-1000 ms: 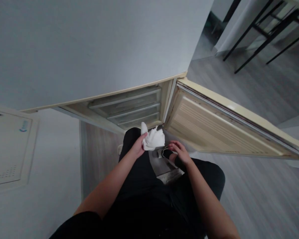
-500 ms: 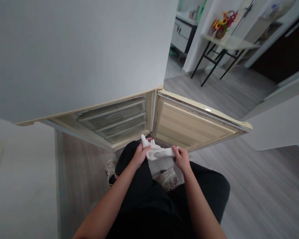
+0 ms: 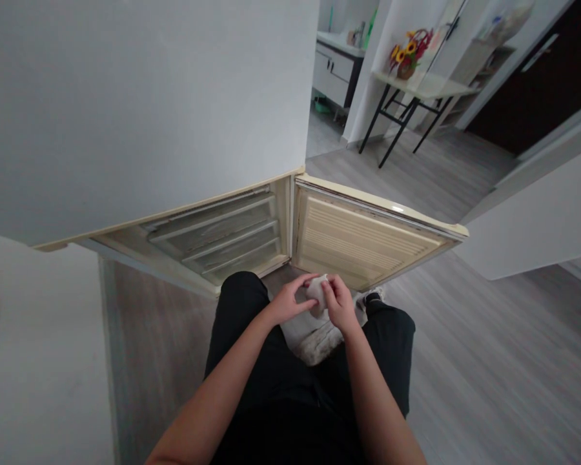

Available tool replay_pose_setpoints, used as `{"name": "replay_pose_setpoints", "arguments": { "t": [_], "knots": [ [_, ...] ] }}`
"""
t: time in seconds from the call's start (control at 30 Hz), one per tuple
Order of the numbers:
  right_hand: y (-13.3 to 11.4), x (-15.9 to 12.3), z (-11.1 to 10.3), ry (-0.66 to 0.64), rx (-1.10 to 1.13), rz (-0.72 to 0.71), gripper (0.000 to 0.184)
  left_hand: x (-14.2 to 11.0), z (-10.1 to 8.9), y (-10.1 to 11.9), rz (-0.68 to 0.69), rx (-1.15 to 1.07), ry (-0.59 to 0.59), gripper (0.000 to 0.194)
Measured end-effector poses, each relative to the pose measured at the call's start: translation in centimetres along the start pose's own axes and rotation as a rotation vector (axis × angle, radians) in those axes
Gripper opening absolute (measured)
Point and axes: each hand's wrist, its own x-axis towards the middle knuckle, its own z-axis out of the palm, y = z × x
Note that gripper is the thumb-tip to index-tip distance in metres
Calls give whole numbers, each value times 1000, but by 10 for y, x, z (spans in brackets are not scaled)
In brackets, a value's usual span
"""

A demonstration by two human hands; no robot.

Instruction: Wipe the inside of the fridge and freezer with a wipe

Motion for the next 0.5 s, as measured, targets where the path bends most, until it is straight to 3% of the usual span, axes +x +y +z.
{"name": "replay_pose_setpoints", "arguments": {
  "t": [0.07, 0.17, 0.3, 0.37, 0.43, 0.5],
  "knots": [
    [-2, 2, 10, 35, -11, -2, 24, -3, -6, -4, -28, 11, -53, 28],
    [-11, 5, 15, 93, -61, 9, 23, -5, -16, -13, -41, 29, -113, 40],
    [-21, -2, 18, 351, -280, -177, 12, -2, -20, -16, -160, -49, -37, 37],
    [-20, -8, 28, 304, -263, -205, 8, -1, -20, -13, -162, -56, 12, 32],
    [-13, -13, 45, 138, -43, -57, 8, 0, -20, -7, -107, -18, 11, 27],
    [-1, -17, 66, 58, 289, 214, 14, -3, -21, -1, -32, 64, -15, 28]
  ]
}}
